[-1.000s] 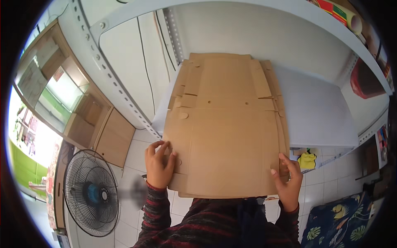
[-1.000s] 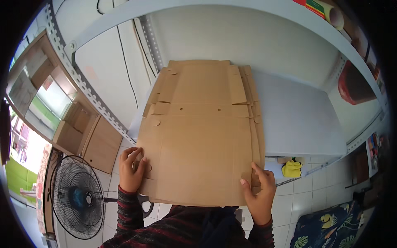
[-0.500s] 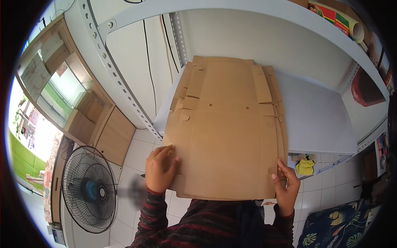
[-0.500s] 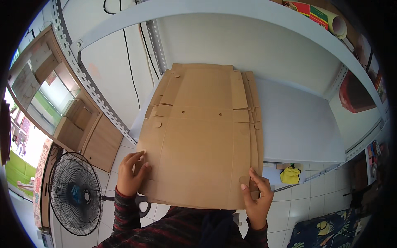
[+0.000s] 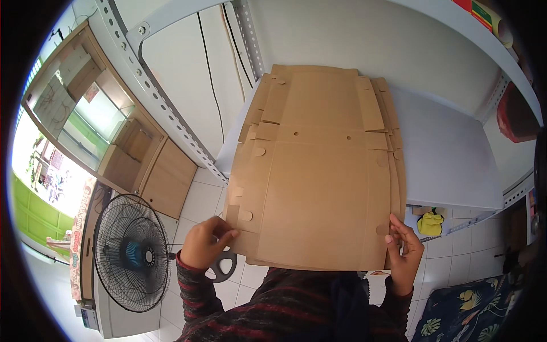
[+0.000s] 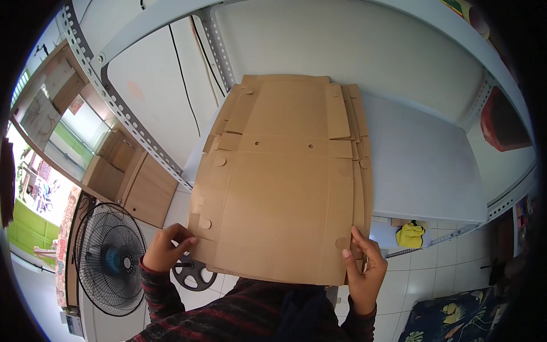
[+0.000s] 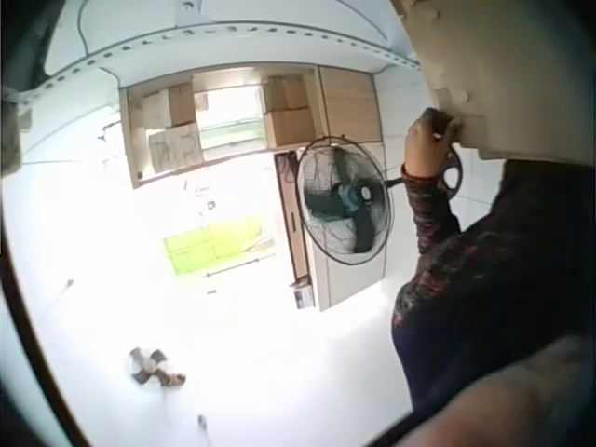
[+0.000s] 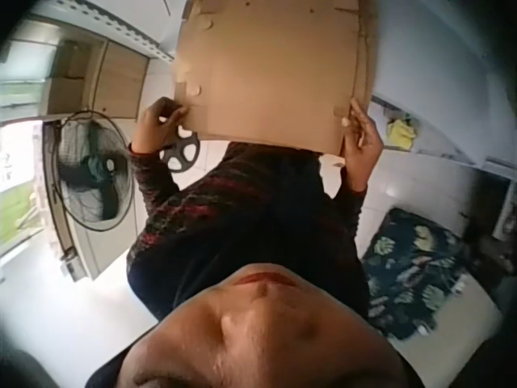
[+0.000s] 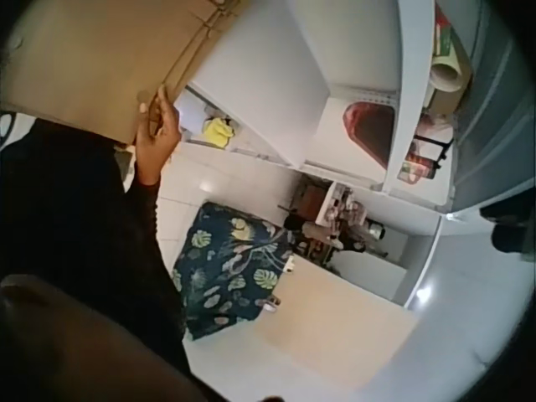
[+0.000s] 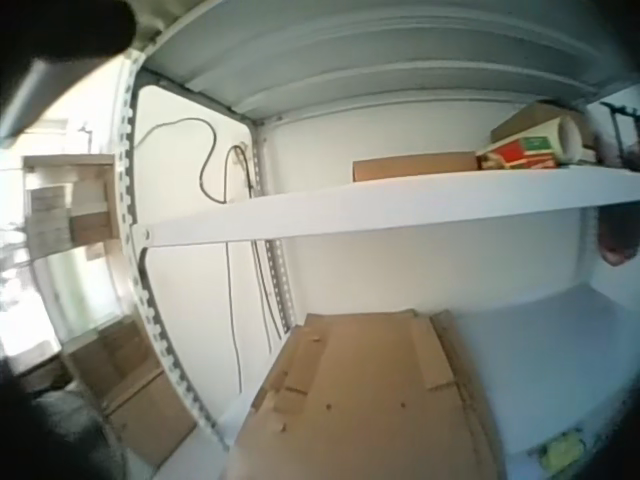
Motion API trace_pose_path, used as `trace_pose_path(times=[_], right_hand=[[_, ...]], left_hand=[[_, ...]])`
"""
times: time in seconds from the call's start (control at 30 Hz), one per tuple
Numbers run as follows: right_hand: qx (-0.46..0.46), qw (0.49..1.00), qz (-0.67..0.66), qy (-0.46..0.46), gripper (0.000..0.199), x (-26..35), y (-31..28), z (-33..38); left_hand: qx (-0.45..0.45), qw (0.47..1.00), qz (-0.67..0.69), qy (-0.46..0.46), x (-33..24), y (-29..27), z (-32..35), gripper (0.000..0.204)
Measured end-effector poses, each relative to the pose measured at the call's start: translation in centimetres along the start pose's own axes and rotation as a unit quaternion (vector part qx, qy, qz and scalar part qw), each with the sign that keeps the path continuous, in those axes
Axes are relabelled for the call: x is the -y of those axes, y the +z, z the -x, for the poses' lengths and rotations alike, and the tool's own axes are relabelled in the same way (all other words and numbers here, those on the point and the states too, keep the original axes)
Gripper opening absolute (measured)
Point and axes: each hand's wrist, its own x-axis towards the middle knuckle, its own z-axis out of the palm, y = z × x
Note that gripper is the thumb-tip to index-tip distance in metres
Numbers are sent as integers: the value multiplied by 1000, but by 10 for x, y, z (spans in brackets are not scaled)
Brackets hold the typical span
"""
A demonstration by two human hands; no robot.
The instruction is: The person assembles flat-packed cardboard boxes by hand. They fold the side flaps and tuck the tabs into the corresponding slots to form the box structure. The person handles multiple boxes sequentially, stacking the finished ones on a shelf.
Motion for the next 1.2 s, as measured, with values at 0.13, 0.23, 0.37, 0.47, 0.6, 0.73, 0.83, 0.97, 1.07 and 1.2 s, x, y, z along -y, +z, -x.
trace_pose_path(times=[0.13,0.23,0.37,0.47,0.6,0.73,0.83,0.97,1.07,1.2], right_hand=[[-1,1000,1,4,41,0,0,0],[-2,1000,9,3,40,-2,-1,0],[3,1000,11,-7,39,-5,0,1],[-2,1000,12,-21,39,-6,1,1],[-2,999,9,-34,38,-7,2,1],[-2,1000,8,-21,37,-7,2,1],[-1,1000,10,-22,37,-6,2,1],[0,1000,10,-19,37,-7,2,1],[1,1000,11,-16,37,-7,1,1],[11,1000,15,-14,37,-7,-1,0]], left_hand=[[35,999,12,5,-9,-3,10,28],[42,999,25,0,-8,-7,15,32],[41,998,-11,46,-9,-11,23,38],[47,998,9,49,-9,-11,27,40],[43,998,2,55,-9,-10,29,41],[58,997,4,49,-10,-12,30,44],[66,996,-1,58,-11,-14,30,47],[74,994,-23,75,-9,-16,31,50],[76,995,-19,63,-10,-15,31,48],[20,992,17,123,-22,-15,26,34]])
